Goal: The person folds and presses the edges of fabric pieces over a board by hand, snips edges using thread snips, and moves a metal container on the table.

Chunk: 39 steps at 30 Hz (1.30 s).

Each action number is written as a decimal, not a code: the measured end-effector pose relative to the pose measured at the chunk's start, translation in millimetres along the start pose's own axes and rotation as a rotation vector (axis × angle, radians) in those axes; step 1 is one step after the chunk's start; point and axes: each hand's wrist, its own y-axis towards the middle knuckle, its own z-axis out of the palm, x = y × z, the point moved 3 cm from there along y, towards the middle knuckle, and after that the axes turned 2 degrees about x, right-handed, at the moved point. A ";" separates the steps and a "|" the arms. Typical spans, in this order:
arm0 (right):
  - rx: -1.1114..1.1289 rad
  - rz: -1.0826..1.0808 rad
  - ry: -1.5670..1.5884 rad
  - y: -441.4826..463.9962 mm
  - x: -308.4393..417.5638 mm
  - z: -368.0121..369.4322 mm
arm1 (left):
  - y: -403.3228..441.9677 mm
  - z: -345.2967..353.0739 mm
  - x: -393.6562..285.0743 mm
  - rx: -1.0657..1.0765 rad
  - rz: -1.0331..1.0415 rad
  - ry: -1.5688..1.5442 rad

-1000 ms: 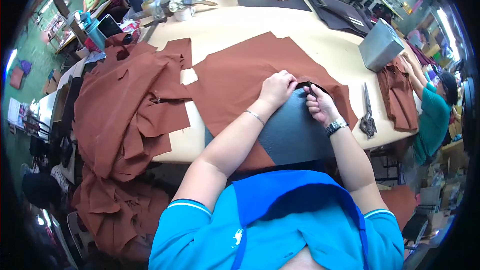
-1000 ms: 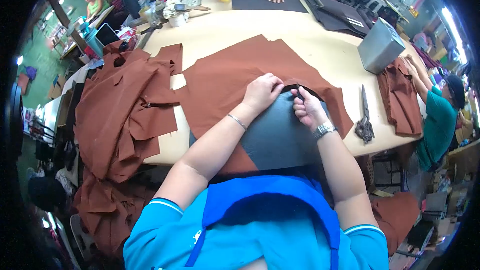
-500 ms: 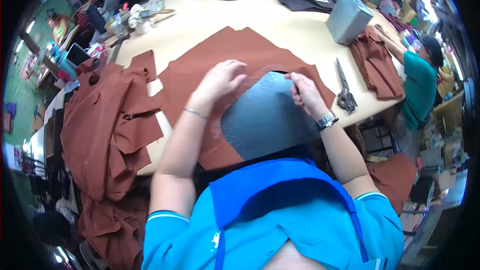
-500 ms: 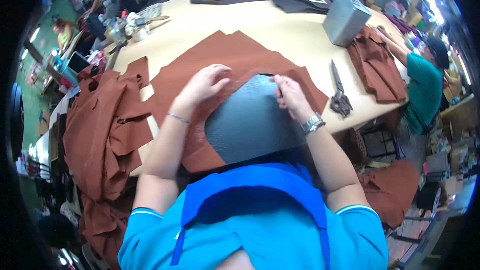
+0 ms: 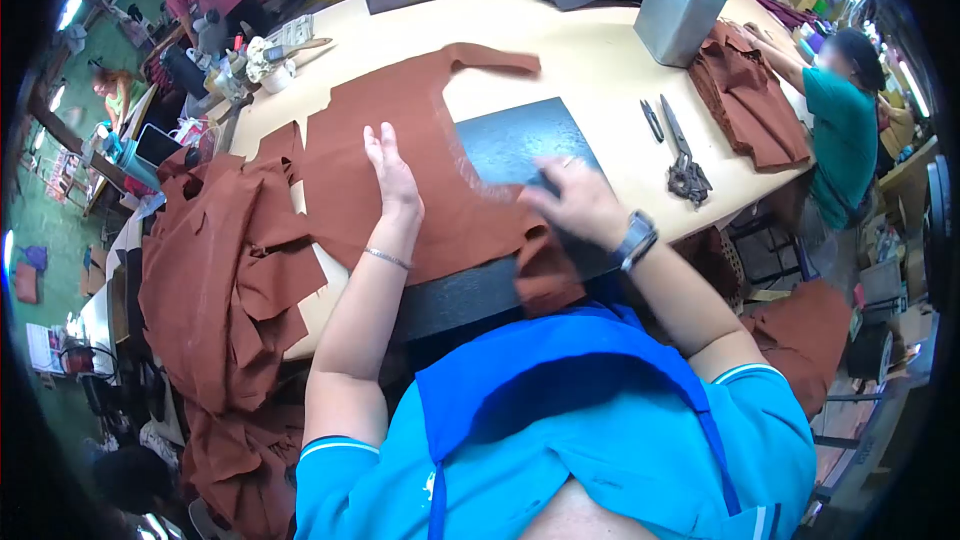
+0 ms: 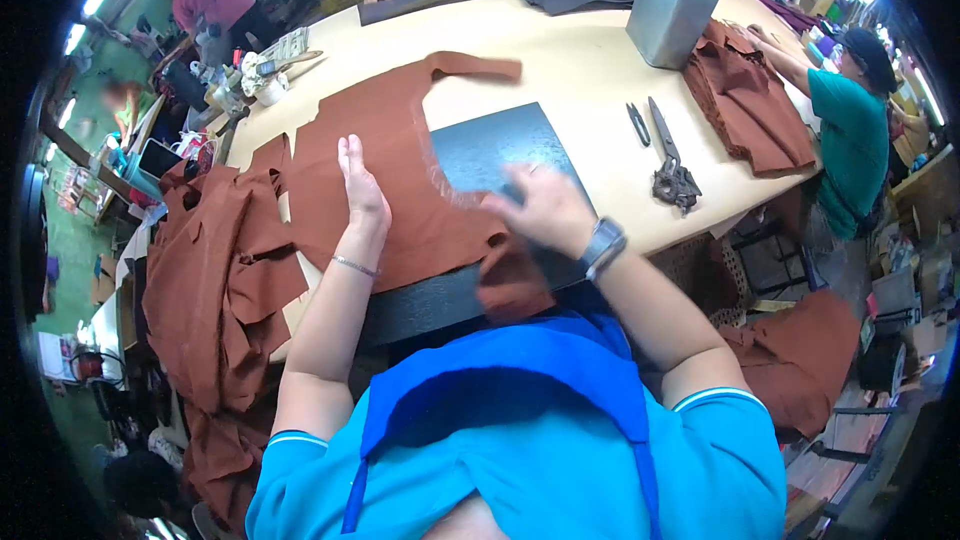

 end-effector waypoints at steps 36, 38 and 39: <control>0.313 -0.150 0.184 18.1 -11.9 6.9 | -64.6 71.7 -22.2 1.006 0.657 1.032; 0.288 -0.172 0.174 18.4 -13.1 13.3 | -60.4 66.8 -21.3 1.031 0.622 1.022; 0.267 -0.192 0.160 17.1 -12.1 12.4 | -57.4 63.2 -20.0 1.035 0.618 0.985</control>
